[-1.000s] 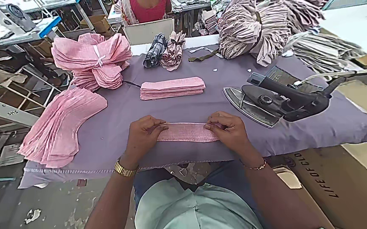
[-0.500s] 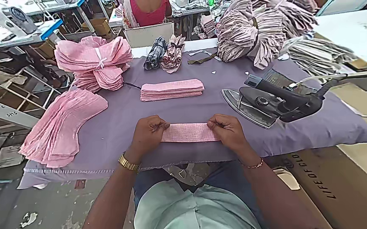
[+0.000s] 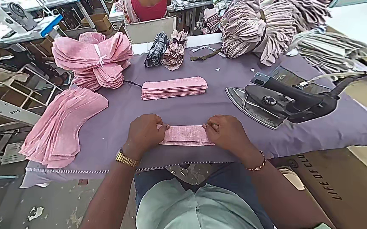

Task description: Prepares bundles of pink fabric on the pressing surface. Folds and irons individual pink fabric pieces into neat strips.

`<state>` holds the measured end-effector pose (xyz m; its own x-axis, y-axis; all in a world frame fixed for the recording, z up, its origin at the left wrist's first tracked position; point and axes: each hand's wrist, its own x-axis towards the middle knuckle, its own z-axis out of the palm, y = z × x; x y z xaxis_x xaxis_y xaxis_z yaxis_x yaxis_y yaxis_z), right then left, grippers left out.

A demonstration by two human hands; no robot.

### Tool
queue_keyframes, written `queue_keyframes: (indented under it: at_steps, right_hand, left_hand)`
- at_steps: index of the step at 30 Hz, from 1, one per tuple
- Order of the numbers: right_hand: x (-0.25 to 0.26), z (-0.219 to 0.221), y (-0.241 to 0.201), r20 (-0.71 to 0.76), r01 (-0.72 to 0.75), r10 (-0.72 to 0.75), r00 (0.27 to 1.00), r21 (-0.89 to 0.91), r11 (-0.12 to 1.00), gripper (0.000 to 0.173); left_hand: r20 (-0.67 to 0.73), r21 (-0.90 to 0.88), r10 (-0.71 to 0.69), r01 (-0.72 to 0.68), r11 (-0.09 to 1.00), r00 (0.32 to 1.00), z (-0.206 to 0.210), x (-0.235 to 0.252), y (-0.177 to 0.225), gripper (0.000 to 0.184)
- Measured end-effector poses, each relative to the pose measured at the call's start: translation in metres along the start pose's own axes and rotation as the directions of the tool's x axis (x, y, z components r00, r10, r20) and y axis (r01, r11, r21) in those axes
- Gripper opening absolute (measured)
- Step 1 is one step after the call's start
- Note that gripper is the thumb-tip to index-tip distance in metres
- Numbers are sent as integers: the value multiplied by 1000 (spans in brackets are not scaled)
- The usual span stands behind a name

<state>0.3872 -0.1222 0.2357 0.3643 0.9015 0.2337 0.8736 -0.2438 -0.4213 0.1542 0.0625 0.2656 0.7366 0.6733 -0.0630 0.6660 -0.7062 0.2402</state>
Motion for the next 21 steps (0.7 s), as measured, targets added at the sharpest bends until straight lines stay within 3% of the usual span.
queue_keyframes:
  at_steps: [3,6,10,16,21]
  right_hand:
    - [-4,2,-3,-61,-10,5,998,-75,997,32]
    - [-11,9,3,-219,20,-52,974,-143,989,36]
    - [-17,22,9,-376,204,-237,896,-126,971,24]
    - [-16,19,11,-333,324,-286,898,63,944,23]
    - [-8,17,12,-140,245,-217,966,225,943,33]
  left_hand:
    - [-155,86,29,-15,996,987,10,-4,-5,43]
    - [-355,131,129,-88,988,926,21,-8,-10,39]
    - [-403,109,358,-345,932,842,31,-13,-1,22]
    - [-341,3,429,-455,890,837,35,-10,19,30]
    - [-312,-210,340,-414,886,887,47,2,28,31]
